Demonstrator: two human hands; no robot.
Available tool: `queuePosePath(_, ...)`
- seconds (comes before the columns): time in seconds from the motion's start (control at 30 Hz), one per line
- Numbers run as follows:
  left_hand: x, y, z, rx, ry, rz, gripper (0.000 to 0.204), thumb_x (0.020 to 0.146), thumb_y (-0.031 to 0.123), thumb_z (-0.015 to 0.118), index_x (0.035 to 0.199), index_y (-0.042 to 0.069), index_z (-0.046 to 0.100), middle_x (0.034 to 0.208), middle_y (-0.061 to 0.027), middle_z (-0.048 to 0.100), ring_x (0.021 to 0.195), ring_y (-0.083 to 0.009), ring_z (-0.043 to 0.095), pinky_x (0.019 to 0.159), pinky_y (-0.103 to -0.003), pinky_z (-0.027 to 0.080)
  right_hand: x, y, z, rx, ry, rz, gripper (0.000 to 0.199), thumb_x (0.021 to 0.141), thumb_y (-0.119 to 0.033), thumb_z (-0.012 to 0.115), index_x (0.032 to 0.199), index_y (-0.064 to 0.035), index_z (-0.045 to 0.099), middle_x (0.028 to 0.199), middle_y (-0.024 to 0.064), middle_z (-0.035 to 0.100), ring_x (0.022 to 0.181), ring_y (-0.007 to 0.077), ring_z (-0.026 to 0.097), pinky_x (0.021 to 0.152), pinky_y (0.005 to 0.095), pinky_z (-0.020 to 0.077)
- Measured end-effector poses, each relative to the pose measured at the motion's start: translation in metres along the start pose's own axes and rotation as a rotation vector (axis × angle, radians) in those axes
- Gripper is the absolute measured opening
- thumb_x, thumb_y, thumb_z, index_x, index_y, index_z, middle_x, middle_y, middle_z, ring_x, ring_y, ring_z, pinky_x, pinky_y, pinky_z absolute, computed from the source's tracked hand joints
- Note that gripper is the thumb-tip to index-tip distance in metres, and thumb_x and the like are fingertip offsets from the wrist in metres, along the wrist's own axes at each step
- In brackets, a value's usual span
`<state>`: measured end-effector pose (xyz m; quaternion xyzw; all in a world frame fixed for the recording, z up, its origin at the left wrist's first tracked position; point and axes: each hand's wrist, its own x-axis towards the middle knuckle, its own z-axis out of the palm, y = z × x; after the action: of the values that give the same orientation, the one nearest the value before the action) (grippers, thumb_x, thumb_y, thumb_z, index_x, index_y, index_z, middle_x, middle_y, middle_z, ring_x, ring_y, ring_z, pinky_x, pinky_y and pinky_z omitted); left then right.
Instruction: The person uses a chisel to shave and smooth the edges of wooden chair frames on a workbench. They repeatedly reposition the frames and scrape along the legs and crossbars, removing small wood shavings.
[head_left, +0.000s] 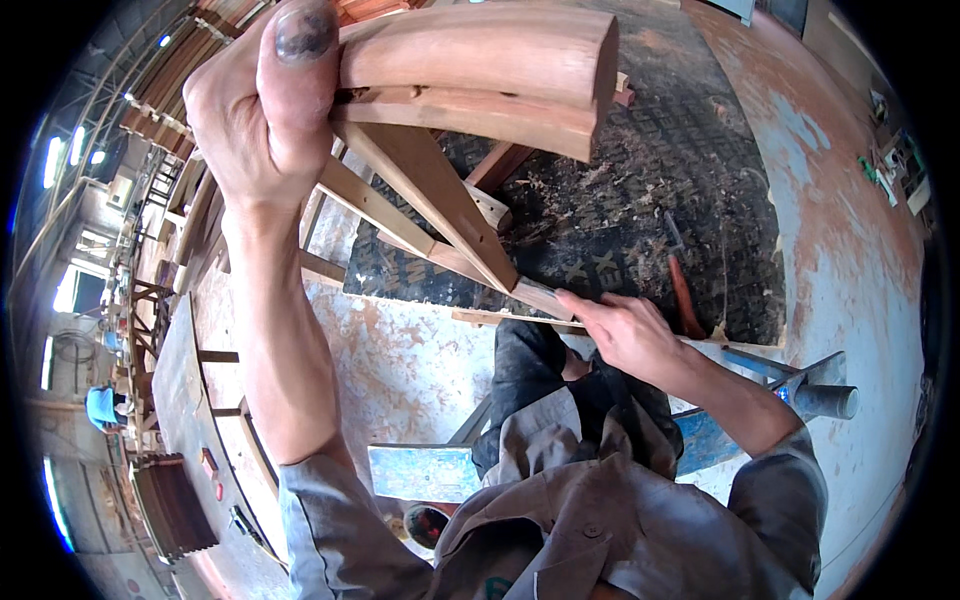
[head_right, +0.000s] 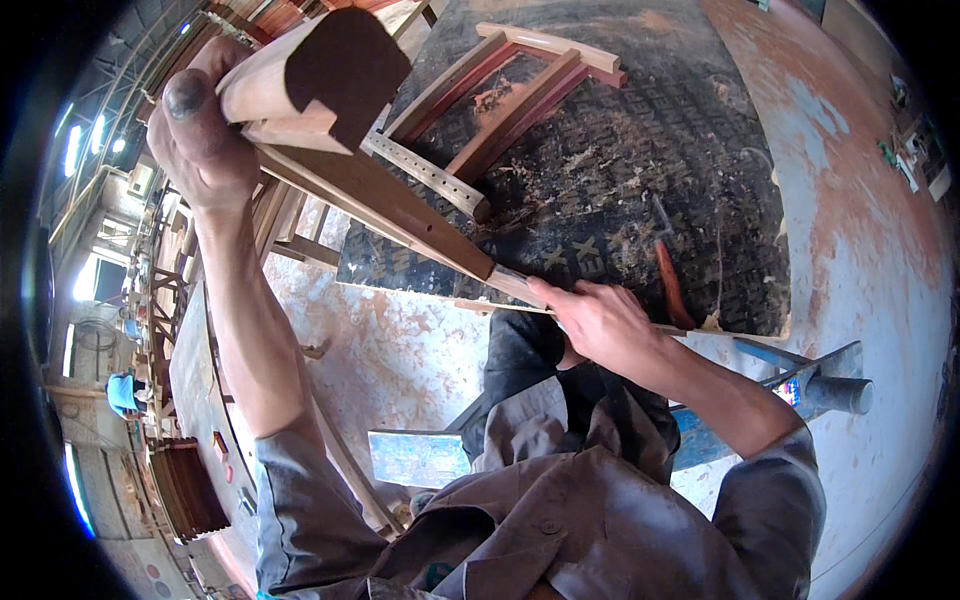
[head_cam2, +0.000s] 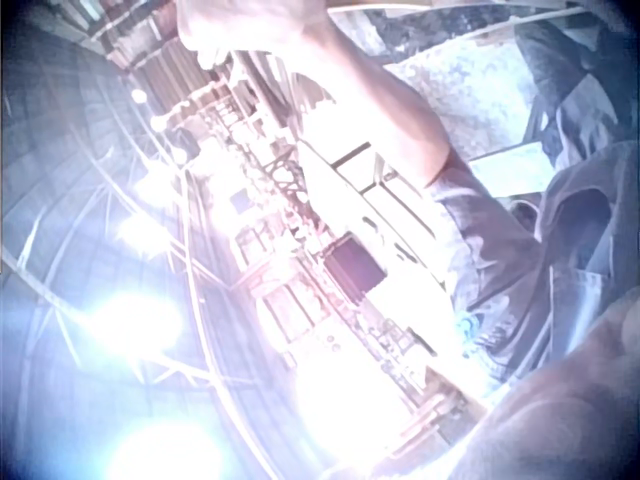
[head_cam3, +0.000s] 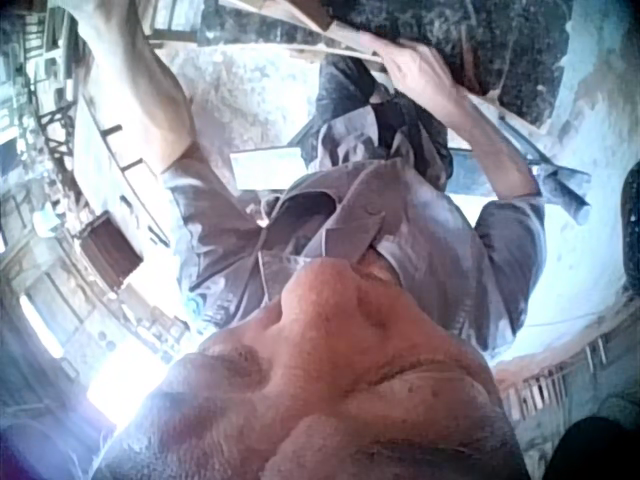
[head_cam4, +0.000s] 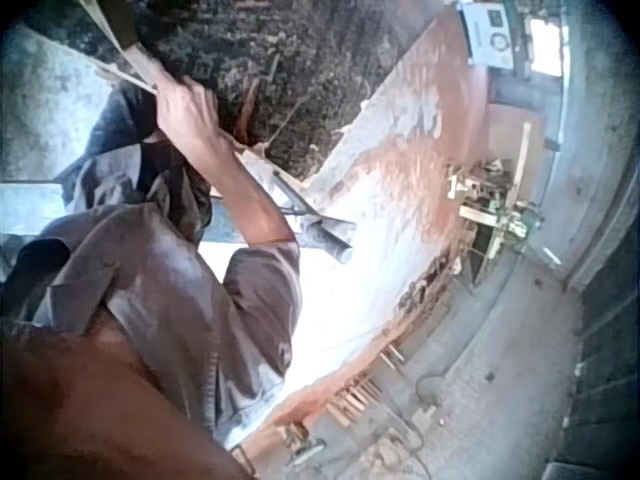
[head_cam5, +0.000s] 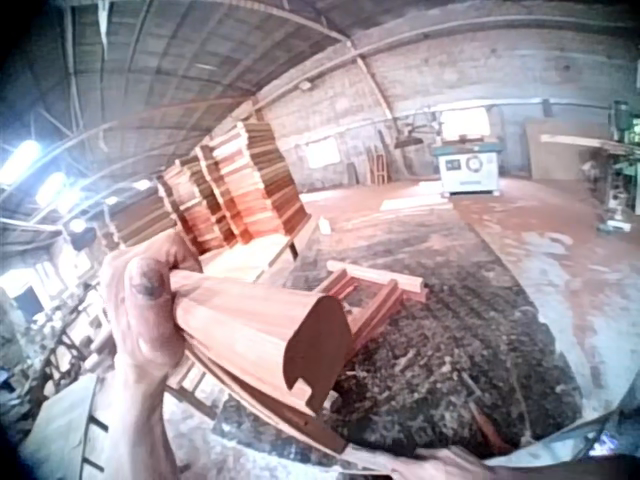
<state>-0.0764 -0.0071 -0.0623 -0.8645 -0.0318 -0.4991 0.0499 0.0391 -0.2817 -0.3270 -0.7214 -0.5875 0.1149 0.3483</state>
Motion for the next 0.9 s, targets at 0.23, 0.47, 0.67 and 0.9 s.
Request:
queuePosePath(0.23,-0.002,-0.011,-0.003,-0.042,-0.047,0.009,0.083,0.105,0.066,0.017,0.077,0.003,0.063,0.062,-0.0056,0.057,0.061,-0.0163,0.056,0.058,-0.031,0.037,0.007,0.012,0.021,0.529,0.042,0.306,0.042,0.101,-0.007,0.06,0.143,-0.009,0.061,0.102,0.0255,0.072,0.08,0.0202,0.073,0.071,0.0406,0.059)
queuePosePath(0.47,-0.001,-0.009,-0.004,0.022,-0.024,0.003,0.081,0.106,0.063,0.015,0.076,0.004,0.062,0.064,-0.0058,0.057,0.064,-0.0173,0.058,0.06,-0.031,0.037,-0.014,-0.005,-0.001,0.064,-0.049,0.049,0.045,0.096,-0.005,0.063,0.14,-0.0117,0.064,0.089,0.0227,0.071,0.077,0.0397,0.072,0.07,0.0481,0.0582)
queuePosePath(0.67,0.002,-0.013,0.0,0.047,-0.026,0.028,0.081,0.105,0.063,0.013,0.077,0.006,0.063,0.064,-0.0062,0.058,0.063,-0.0197,0.058,0.059,-0.033,0.039,0.0,-0.01,0.005,-0.018,-0.071,0.036,0.048,0.093,-0.006,0.064,0.141,-0.0135,0.062,0.081,0.0218,0.068,0.072,0.0418,0.069,0.067,0.0504,0.0577)
queuePosePath(0.9,0.002,-0.01,-0.001,0.085,-0.017,0.017,0.081,0.106,0.063,0.012,0.077,0.005,0.061,0.064,-0.0062,0.057,0.062,-0.0193,0.057,0.06,-0.033,0.038,0.009,-0.007,0.004,-0.016,-0.122,0.032,0.045,0.094,-0.009,0.063,0.14,-0.0118,0.063,0.084,0.0217,0.069,0.071,0.0406,0.07,0.066,0.0501,0.0573)
